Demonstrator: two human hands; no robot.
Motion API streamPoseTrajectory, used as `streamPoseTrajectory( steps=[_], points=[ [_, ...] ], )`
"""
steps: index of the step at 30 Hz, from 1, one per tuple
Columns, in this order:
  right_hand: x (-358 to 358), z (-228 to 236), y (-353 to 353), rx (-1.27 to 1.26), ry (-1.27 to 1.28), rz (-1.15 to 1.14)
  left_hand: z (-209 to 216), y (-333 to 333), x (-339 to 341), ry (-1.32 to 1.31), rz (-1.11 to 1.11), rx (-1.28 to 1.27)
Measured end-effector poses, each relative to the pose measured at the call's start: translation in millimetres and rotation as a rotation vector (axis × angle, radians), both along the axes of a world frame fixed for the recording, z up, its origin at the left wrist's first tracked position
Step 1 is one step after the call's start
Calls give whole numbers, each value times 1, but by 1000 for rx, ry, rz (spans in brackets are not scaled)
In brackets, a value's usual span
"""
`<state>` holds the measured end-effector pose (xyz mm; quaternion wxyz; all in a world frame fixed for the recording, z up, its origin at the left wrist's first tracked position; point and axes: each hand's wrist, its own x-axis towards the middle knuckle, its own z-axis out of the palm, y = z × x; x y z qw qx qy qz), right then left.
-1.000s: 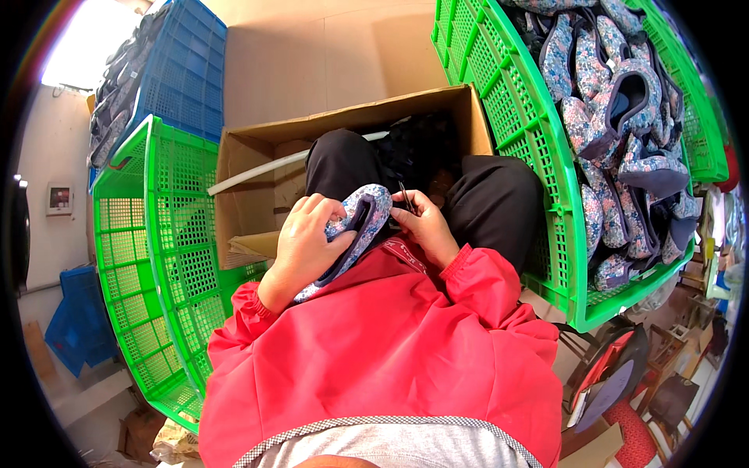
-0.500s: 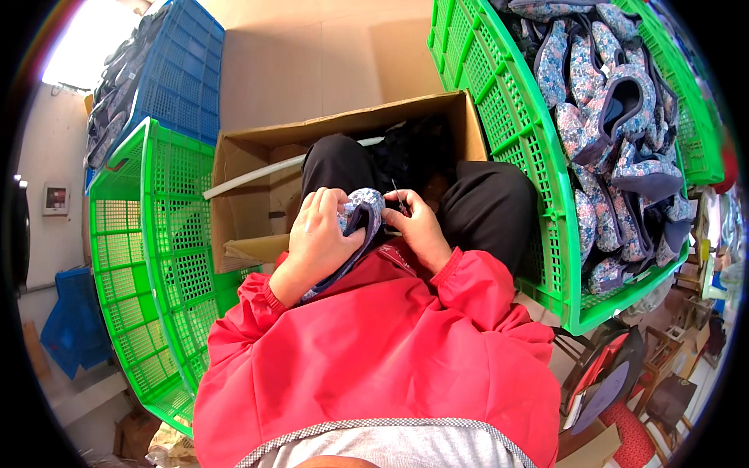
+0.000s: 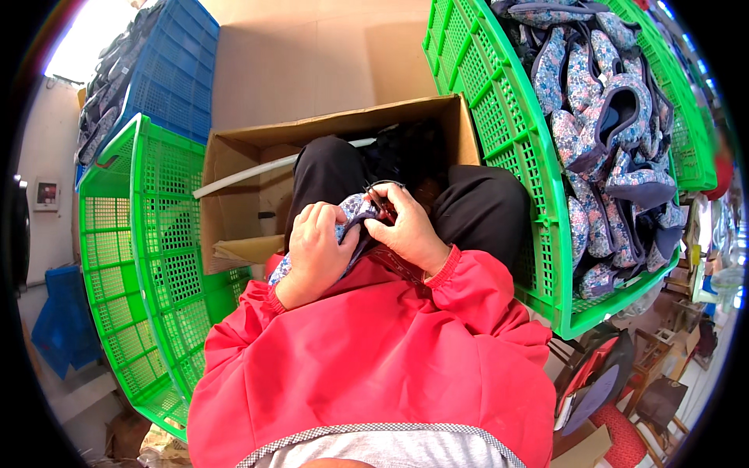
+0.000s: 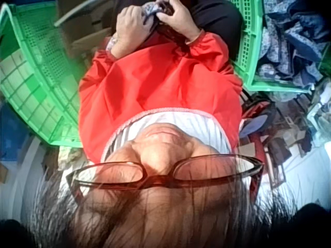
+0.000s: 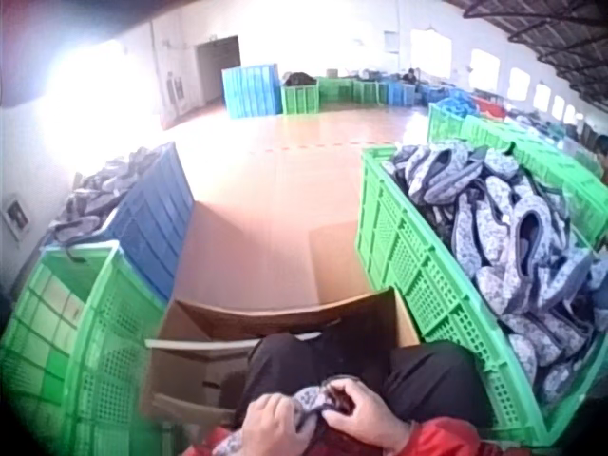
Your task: The person sits on the floor and uses small scissors to trim loose threads and fabric edges from the upper part of patterned slippers. They handle the slippers one by one, turning them over to access different sides, and place the finished items into a green plastic crate.
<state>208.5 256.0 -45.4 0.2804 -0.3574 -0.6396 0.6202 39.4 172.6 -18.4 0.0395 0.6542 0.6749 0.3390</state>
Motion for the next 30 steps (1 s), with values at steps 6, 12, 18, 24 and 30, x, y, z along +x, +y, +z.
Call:
streamPoseTrajectory(
  steps=[6, 12, 18, 24, 30],
  points=[
    [7, 1, -3, 3, -72, 19, -8, 3, -1, 30, -5, 131],
    [1, -12, -10, 157, -32, 40, -11, 6, -1, -4, 20, 184],
    [6, 1, -4, 0, 118, 146, -19, 3, -4, -16, 16, 226],
    [6, 5, 1, -249, 100, 133, -14, 6, -6, 104, -87, 324],
    [7, 9, 16, -211, 111, 142, -13, 8, -6, 111, -117, 378]
  ],
)
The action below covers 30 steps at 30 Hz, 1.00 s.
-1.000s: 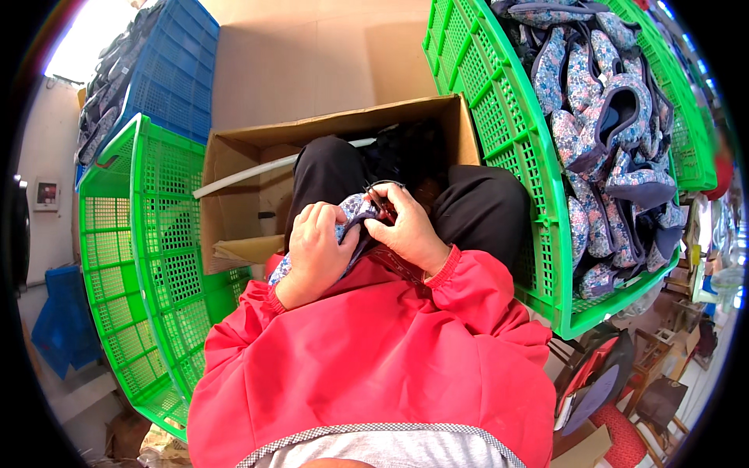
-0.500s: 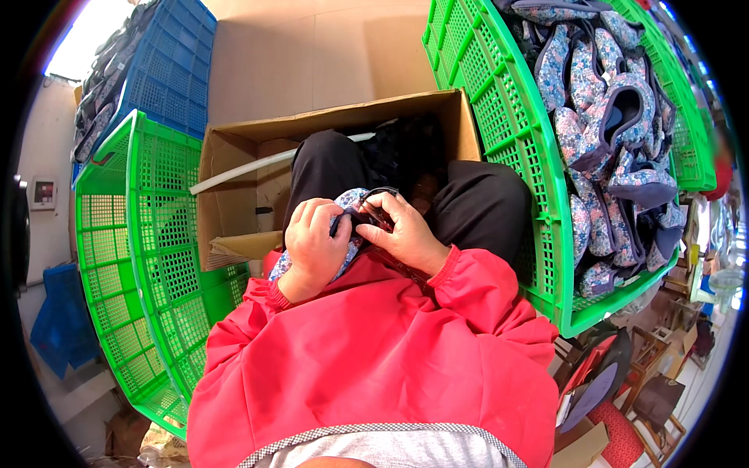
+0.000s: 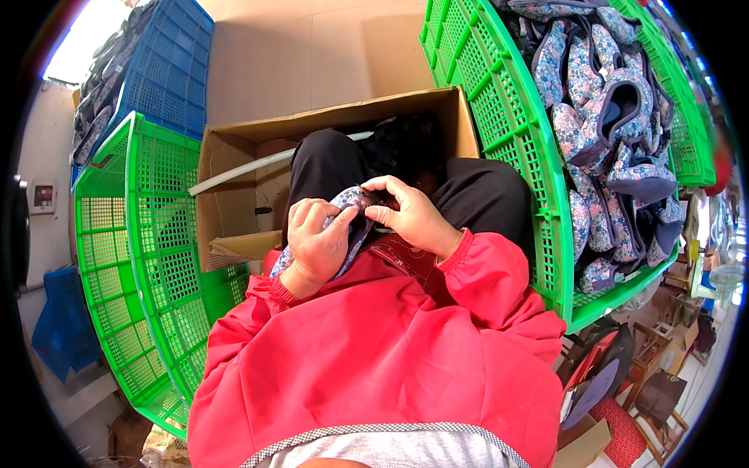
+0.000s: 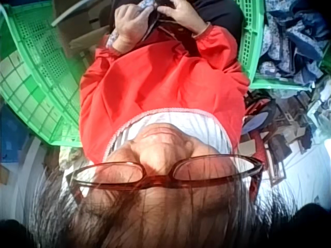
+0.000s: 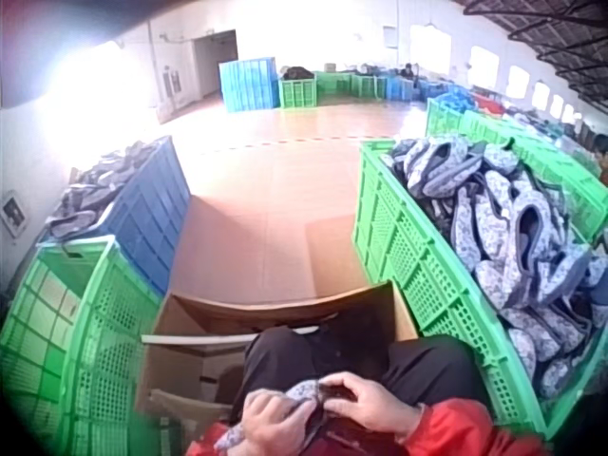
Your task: The person sits on the floor and uses small scissors to trim loose threads and fabric edges from the upper part of patterned slippers. They handle the slippers one by one, turning them over to access different sides, and place the finished items into a green plastic crate.
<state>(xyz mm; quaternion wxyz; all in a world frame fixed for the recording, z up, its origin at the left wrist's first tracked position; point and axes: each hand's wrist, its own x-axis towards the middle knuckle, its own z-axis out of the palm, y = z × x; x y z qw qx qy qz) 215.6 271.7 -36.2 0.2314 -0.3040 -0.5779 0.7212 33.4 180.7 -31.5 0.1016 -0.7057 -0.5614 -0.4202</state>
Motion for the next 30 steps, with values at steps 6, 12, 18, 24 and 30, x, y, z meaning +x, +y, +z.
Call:
streamPoseTrajectory(
  steps=[6, 12, 18, 24, 30],
  points=[
    [2, 21, 14, 34, -86, 77, -2, -1, -2, 10, -10, 23],
    [4, 21, 21, 215, -155, 205, -3, -1, -2, 21, -12, 24],
    [1, 32, 26, 399, -298, 303, 1, -1, -4, 18, -28, 20],
    [-1, 31, 29, 433, -344, 353, -1, -1, -4, 6, -40, 10],
    [-1, 24, 28, 384, -277, 328, 0, -1, -4, 11, -35, 2]
  ],
)
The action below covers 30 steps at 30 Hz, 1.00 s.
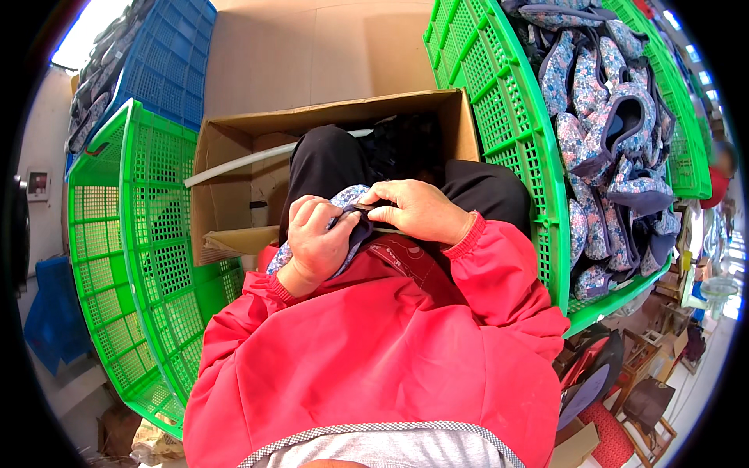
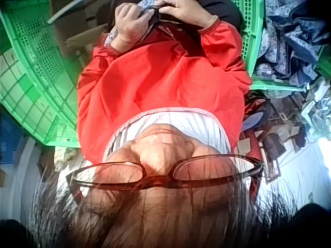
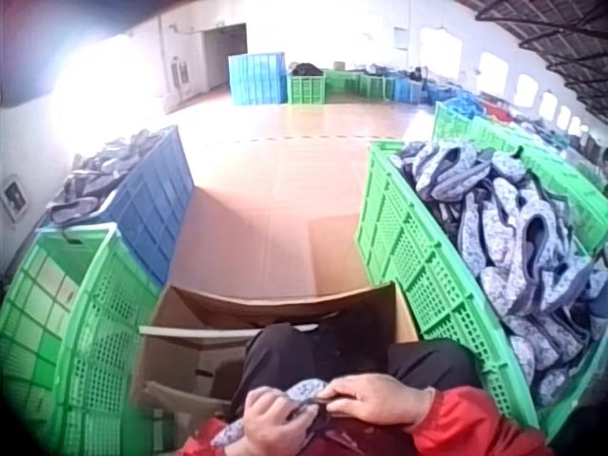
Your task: The person sits on the floor and uses small scissors to trim loose threads and fabric edges from the upper part of patterned slippers. They handle the slippers one by one, turning them over to access different sides, and place the finished items into a green plastic crate.
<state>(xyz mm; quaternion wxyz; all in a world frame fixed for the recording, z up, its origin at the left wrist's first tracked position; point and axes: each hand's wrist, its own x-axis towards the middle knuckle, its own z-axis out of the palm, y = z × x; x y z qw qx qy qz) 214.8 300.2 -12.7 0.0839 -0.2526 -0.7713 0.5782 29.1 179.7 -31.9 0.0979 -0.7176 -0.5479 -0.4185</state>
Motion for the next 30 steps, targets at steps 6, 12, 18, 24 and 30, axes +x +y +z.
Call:
streamPoseTrajectory(
  steps=[6, 12, 18, 24, 30],
  points=[
    [0, -2, 2, -113, -12, 20, -1, -1, 0, -1, -9, -2],
    [1, -2, 0, -155, -18, 25, -3, -1, 0, 2, -14, -2],
    [2, -5, -5, -260, 28, -38, -1, -1, 1, -4, -17, 0],
    [3, -14, -13, -405, 105, -151, -1, -1, 0, 2, -24, -10],
    [10, -15, -22, -610, 30, -363, -1, -2, 1, 9, -27, -5]
  ],
)
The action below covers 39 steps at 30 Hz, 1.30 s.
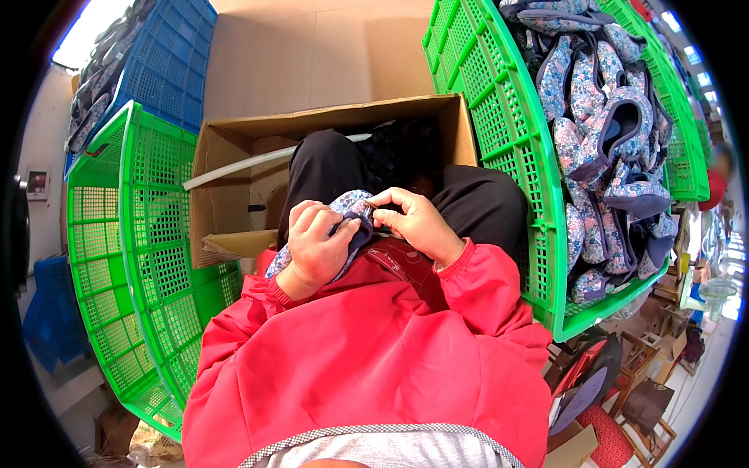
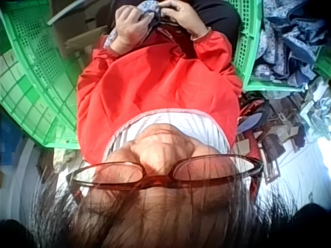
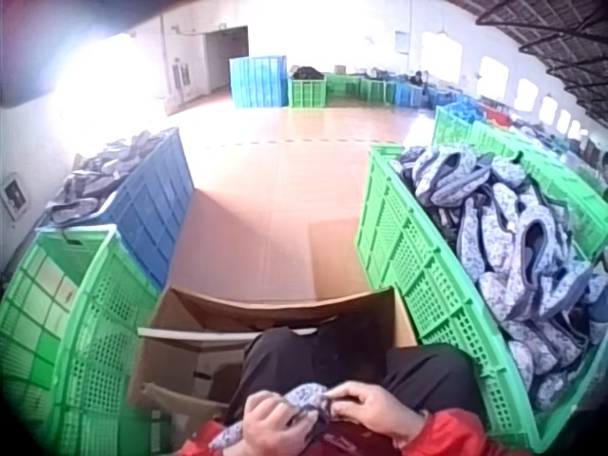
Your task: The person sits on the floor and uses small scissors to trim loose threads and fabric edges from the upper part of patterned slippers. They handle the slippers one by one, turning them over to access different sides, and place the finished items into a green plastic crate.
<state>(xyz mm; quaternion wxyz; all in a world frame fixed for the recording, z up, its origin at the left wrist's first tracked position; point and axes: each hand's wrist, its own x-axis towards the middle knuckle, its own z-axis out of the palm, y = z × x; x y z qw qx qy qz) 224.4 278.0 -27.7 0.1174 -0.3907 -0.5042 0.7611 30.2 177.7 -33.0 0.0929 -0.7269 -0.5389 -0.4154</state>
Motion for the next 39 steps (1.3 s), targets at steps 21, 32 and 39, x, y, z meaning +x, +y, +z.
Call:
streamPoseTrajectory(
  steps=[21, 32, 39],
  points=[
    [-1, 27, 5, 603, -149, 298, 1, -2, 2, 31, -35, 17],
    [-4, 24, 3, 535, -148, 285, 0, -4, 3, 52, -61, 15],
    [-8, -28, -20, 625, -9, -126, 5, -8, 7, -151, 55, -329]
  ],
)
